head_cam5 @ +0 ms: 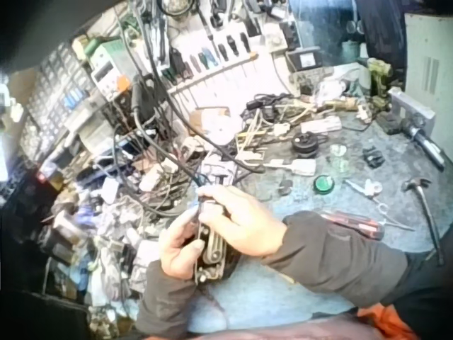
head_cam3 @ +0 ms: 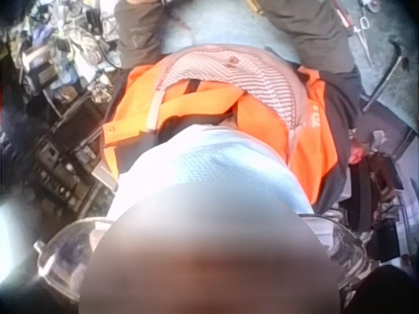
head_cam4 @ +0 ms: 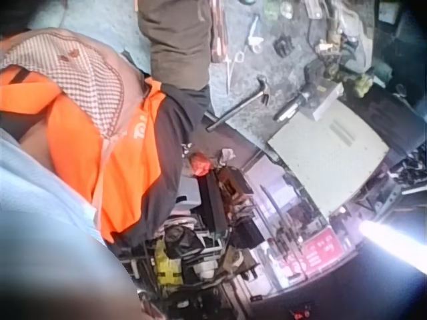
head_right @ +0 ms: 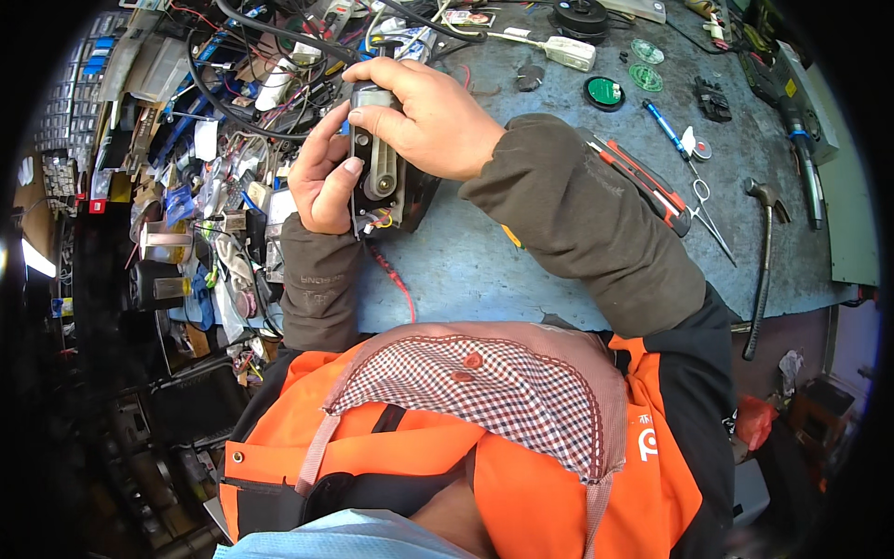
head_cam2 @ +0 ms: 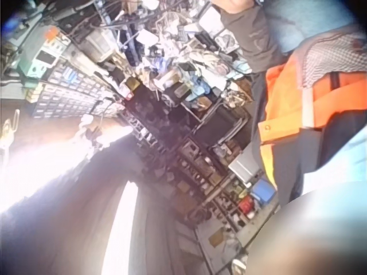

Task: The person is repairing an electronic device, likely a motor or actuator, in a workshop. They use a screwdriver to adjust internal components and a multimeter to test electrical connections.

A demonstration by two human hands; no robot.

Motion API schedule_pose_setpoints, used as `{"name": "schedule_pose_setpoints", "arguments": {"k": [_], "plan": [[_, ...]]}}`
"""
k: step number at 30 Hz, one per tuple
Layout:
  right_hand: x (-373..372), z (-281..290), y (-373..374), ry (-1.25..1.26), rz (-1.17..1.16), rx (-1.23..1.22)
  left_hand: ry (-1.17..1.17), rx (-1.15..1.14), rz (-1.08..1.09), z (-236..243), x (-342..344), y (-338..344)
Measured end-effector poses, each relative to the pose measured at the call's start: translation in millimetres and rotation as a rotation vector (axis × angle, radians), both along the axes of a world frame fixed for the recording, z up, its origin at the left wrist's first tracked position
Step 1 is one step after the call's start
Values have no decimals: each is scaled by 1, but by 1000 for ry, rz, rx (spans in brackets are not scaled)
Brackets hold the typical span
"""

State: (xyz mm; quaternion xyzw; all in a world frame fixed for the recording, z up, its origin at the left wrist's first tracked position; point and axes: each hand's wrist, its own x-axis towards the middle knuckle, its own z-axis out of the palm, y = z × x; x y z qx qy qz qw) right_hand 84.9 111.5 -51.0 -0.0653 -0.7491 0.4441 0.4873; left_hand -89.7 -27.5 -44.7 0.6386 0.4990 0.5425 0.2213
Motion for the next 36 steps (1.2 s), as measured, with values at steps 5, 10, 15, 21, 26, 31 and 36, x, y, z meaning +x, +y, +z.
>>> {"name": "schedule_pose_setpoints", "arguments": {"k": [5, 10, 15, 21, 26, 31, 36], "plan": [[3, 5, 9, -72, 118, 13, -55, 13, -31, -1, -4, 4], [11, 5, 9, -31, 321, -150, -40, 29, -21, -4, -4, 5], [7, 5, -1, 135, 512, -300, -231, 81, -35, 13, 3, 0], [7, 21, -21, 102, 413, -338, -310, 100, -16, 29, -17, -8], [3, 25, -30, 8, 422, -367, -390, 148, 20, 47, -27, -20], [-3, 60, -51, 14, 370, -425, -533, 208, 11, 95, -25, -26], [-11, 126, -68, 214, 439, -405, -475, 220, 63, 147, -17, -18]]}}
